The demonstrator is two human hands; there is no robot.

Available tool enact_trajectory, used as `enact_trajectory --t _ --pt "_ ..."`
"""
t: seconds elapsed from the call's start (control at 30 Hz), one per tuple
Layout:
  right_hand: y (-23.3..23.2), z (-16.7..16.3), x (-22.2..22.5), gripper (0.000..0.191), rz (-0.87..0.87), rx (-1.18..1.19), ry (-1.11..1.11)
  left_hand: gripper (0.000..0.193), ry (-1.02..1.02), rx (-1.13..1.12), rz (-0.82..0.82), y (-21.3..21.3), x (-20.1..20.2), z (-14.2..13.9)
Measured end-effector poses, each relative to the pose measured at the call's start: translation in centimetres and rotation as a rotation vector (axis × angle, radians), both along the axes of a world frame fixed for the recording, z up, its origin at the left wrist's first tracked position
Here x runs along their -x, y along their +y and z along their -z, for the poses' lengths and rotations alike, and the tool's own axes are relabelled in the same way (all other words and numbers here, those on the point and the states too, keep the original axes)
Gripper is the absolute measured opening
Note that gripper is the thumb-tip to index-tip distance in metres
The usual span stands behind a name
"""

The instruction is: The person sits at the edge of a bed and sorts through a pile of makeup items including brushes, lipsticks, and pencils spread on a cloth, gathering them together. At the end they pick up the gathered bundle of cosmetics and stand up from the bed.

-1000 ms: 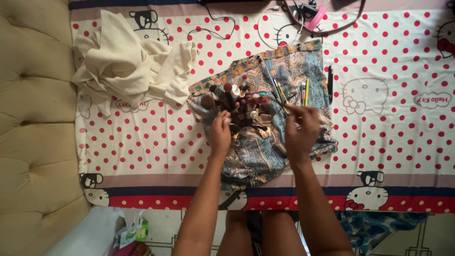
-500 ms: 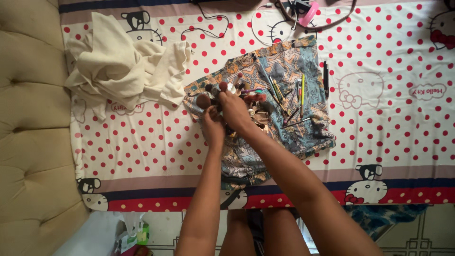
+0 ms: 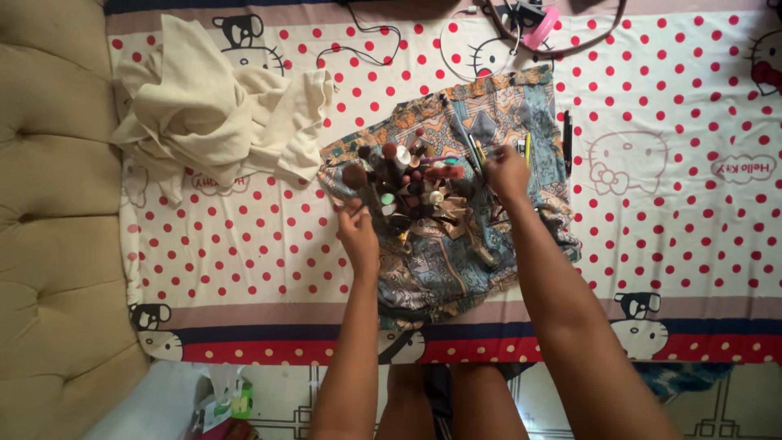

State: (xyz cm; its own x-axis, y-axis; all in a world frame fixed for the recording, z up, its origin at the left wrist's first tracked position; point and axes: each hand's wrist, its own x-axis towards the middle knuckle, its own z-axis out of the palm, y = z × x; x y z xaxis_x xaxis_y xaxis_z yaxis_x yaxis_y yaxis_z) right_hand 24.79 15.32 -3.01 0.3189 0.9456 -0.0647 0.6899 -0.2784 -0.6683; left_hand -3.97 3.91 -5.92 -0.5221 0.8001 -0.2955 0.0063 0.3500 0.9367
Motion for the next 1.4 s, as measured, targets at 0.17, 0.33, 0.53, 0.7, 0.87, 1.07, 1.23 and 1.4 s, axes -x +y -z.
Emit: enact_trajectory --t 0.17,0.33,0.53,0.7,0.87,1.07,1.23,1.4 --pt "0.5 1.4 1.1 0.027 -0.207 0.132 0.0 0.028 0.026 -0.049 0.045 -0.4 -0.5 0.2" --pt "0.4 -0.7 0.5 0.02 -0.159 0.208 0.004 0.027 0.094 0.016 0.056 0.4 -1.3 -0.3" --pt "-1.9 -8.0 1.4 0.015 -0.128 -0.125 0.055 0.026 0.078 -0.013 0.055 1.3 -2.0 -1.9" --pt "-2.7 -12.2 3.7 0.01 -0.142 0.091 0.402 0.026 0.068 -0.088 0.076 1.2 -1.9 -3.4" --pt "-3.8 -8.5 11.6 0.016 -0.375 0.089 0.353 0.025 -0.021 -0.105 0.088 1.8 -2.1 -4.2" --pt "-2.5 -1.7 14.3 0.015 -0.414 0.072 0.039 0.024 0.073 -0.033 0.079 1.2 -1.0 -4.1" --pt "-1.8 -1.0 12.9 0.016 -0.496 0.056 0.025 0.023 0.055 -0.048 0.084 0.9 -0.6 -3.3" --pt "-2.0 -3.0 12.4 0.018 -0.386 0.122 0.296 0.023 0.055 -0.085 0.076 0.8 -1.0 -2.6"
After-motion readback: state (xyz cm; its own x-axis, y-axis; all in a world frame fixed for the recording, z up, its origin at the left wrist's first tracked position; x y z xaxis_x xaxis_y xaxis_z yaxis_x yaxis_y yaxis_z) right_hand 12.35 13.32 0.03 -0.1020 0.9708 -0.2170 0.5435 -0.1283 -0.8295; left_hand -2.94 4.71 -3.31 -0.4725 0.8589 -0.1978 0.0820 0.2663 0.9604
